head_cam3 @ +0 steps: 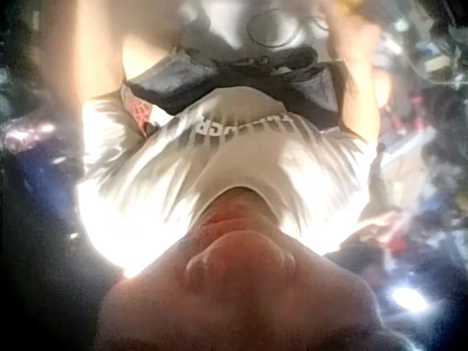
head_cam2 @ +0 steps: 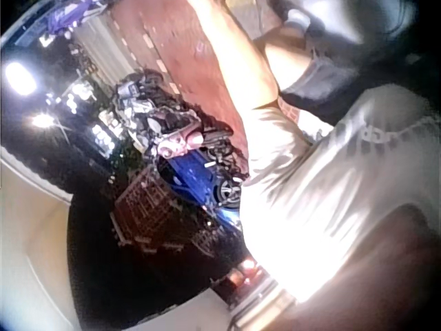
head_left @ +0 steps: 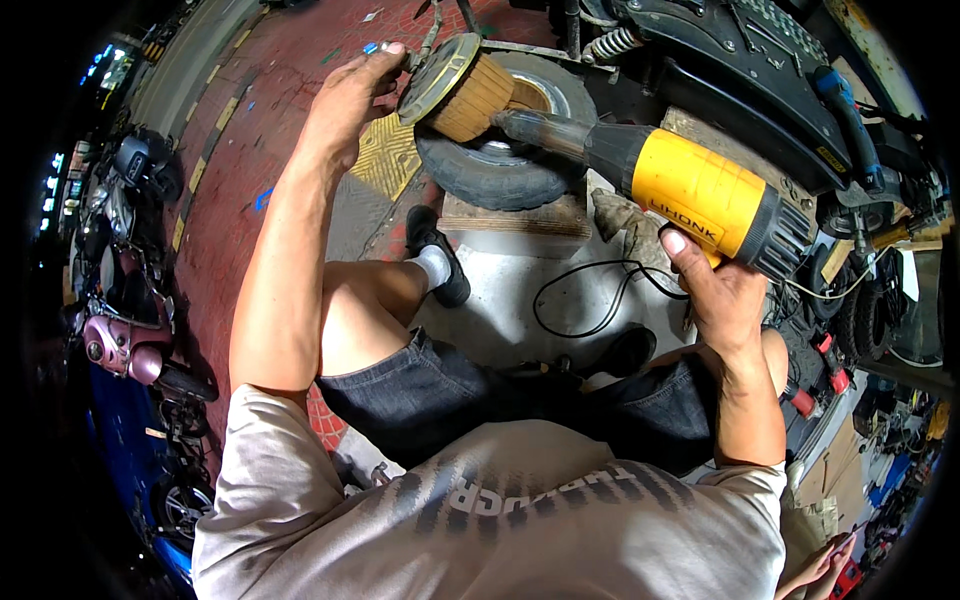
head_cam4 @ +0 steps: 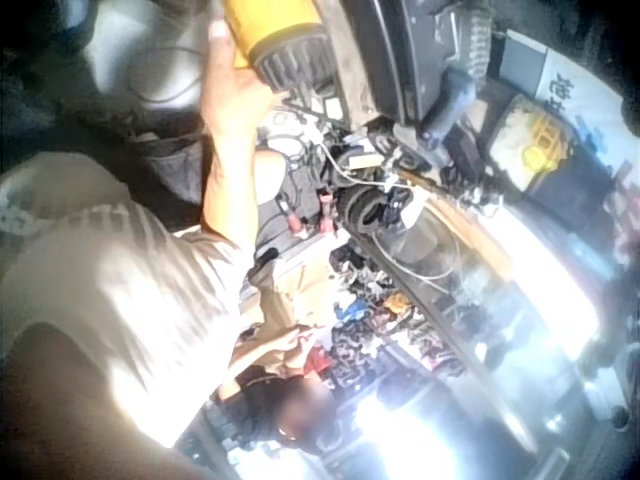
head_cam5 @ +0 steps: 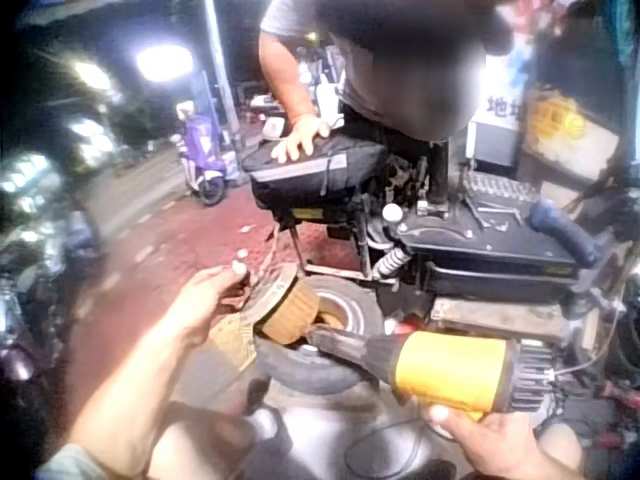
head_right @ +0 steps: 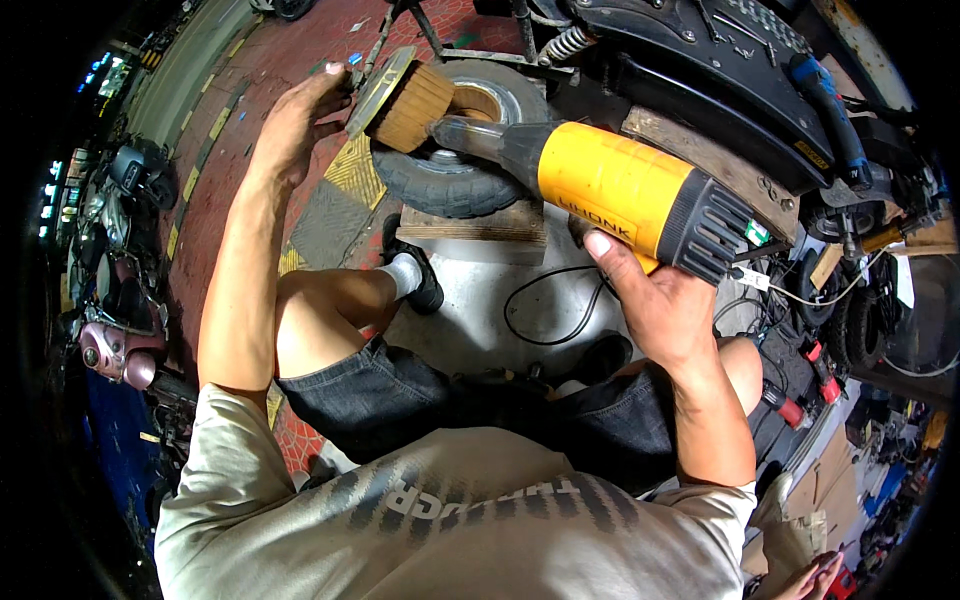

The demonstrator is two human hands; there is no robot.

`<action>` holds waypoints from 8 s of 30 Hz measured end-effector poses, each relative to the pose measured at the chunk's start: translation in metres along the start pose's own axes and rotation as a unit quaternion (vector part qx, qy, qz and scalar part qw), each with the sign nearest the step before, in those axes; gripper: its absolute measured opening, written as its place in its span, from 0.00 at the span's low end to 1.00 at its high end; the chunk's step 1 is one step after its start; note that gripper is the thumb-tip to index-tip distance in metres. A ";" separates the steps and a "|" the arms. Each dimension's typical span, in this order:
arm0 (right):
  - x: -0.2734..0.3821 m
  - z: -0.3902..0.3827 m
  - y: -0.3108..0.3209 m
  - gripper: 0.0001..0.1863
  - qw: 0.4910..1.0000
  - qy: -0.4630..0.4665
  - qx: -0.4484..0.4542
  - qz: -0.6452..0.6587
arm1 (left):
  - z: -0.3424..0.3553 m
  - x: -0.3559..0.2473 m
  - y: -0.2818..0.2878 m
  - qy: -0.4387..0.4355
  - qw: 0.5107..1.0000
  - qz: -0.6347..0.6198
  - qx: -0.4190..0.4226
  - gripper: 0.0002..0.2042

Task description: The person uses a heat gun to apply heat to a circular mechanical component while cleaning it with a brush by hand. They rotate and manipulate the component, which is resting on a tire, to ensure all sides are treated.

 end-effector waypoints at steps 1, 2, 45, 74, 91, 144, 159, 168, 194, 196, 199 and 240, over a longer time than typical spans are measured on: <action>0.004 0.001 -0.001 0.21 1.000 0.027 0.011 -0.006 | 0.001 0.001 0.001 -0.001 1.000 0.003 -0.003 0.21; 0.008 0.002 -0.002 0.22 0.998 0.055 0.022 -0.011 | 0.002 0.004 0.002 -0.001 1.000 0.006 -0.006 0.21; 0.010 -0.001 0.011 0.22 0.966 0.204 0.055 -0.150 | 0.008 0.012 -0.024 0.020 0.998 0.042 0.030 0.25; 0.049 -0.004 -0.007 0.27 0.900 0.368 0.058 -0.228 | 0.006 0.012 -0.020 0.018 0.999 0.033 0.027 0.26; 0.067 0.002 -0.025 0.26 0.898 0.400 0.050 -0.176 | 0.002 0.011 -0.017 0.014 0.998 0.043 0.037 0.29; 0.015 0.058 0.020 0.17 0.986 0.141 -0.026 -0.083 | 0.007 0.033 -0.037 0.024 0.996 0.019 0.082 0.35; 0.018 0.065 0.011 0.17 0.962 0.194 -0.010 -0.191 | 0.008 0.035 -0.034 0.012 0.993 0.059 0.097 0.38; 0.010 0.076 -0.016 0.18 0.943 0.206 0.017 -0.259 | 0.011 0.037 -0.032 0.010 0.992 0.079 0.093 0.39; 0.097 0.016 0.039 0.19 0.985 0.048 -0.082 -0.145 | 0.028 0.044 -0.034 0.008 0.991 0.104 0.084 0.43; 0.116 0.021 0.046 0.20 0.953 0.051 -0.074 -0.288 | 0.036 0.047 -0.030 0.010 0.991 0.100 0.087 0.44; 0.125 0.028 0.042 0.20 0.951 0.071 -0.094 -0.284 | 0.033 0.043 -0.034 0.010 0.993 0.088 0.082 0.41; -0.018 0.142 -0.061 0.22 0.963 -0.051 0.057 -0.258 | 0.009 0.004 -0.041 -0.002 0.984 0.141 0.106 0.43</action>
Point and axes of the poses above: each hand's wrist, its own z-axis towards the middle knuckle, its own y-axis out of the back of the hand, x = y × z, the point moved 10 cm from there along z, towards the middle knuckle, and after that the axes turned 13 degrees about -x, right-handed, at the moved point
